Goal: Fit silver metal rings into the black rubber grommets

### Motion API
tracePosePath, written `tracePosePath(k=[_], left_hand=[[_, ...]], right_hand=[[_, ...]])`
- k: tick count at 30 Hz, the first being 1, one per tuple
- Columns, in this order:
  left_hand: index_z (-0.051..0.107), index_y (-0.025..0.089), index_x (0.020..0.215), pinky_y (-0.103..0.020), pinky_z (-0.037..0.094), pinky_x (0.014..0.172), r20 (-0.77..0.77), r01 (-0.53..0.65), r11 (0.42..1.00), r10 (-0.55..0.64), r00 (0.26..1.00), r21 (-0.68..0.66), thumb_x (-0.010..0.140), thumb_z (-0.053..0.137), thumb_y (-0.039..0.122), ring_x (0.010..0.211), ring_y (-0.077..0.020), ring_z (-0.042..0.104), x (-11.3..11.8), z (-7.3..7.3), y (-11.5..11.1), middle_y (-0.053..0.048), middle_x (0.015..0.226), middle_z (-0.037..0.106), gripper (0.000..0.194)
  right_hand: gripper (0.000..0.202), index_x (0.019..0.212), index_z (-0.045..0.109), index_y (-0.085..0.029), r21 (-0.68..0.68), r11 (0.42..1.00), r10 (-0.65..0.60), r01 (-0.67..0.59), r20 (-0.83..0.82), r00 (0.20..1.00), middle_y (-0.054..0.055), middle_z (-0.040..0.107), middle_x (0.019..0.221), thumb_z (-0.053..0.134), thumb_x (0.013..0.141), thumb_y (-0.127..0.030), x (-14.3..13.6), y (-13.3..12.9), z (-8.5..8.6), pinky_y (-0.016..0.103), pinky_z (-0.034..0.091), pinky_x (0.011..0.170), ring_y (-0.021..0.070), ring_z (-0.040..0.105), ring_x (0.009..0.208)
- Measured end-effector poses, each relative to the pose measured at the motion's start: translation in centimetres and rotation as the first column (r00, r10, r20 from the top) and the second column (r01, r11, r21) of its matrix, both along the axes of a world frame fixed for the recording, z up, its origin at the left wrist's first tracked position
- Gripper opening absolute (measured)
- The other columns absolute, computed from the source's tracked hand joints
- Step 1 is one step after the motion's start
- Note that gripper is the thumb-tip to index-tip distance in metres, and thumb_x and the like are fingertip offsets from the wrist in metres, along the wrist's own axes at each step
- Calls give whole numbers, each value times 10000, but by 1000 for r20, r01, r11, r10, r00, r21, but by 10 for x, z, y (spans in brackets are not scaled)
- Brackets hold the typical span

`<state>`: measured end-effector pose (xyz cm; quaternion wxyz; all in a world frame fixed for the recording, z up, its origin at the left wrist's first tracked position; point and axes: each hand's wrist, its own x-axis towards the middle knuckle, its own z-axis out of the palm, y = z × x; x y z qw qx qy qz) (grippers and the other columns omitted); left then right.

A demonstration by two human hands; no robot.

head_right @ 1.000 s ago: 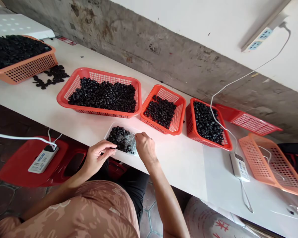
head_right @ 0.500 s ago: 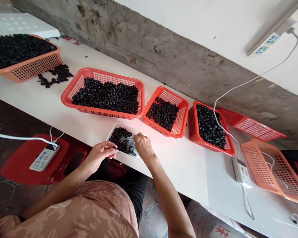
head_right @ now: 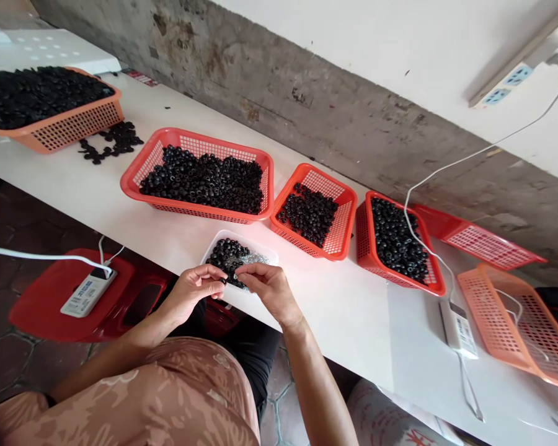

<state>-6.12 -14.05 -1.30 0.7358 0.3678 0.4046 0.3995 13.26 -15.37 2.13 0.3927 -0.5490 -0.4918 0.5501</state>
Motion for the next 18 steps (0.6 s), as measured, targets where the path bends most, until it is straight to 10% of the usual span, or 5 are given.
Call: tracePosePath(k=[10,18], left_hand=[[751,175,982,-240,548,676,-84,19,987,-6,996,157,792,772,340,671,-126,673,10,-8,1,-22,856,722,253],[713,168,988,-222,528,634,-281,48,859,114,953,509,914,650,294,651,-115,647,11,-5,8,-18,837,636,159]], right_hand=[[327,1159,671,-213,172,983,-63,63,-9,998,1,669,824,703,850,-317,-19,-7,-11,253,475,651,111,580,668],[380,1281,590,-248,469,881,-194,56,253,948,-18,665,863,604,904,-198,-21,-13,-14,255,509,687,101,558,657]])
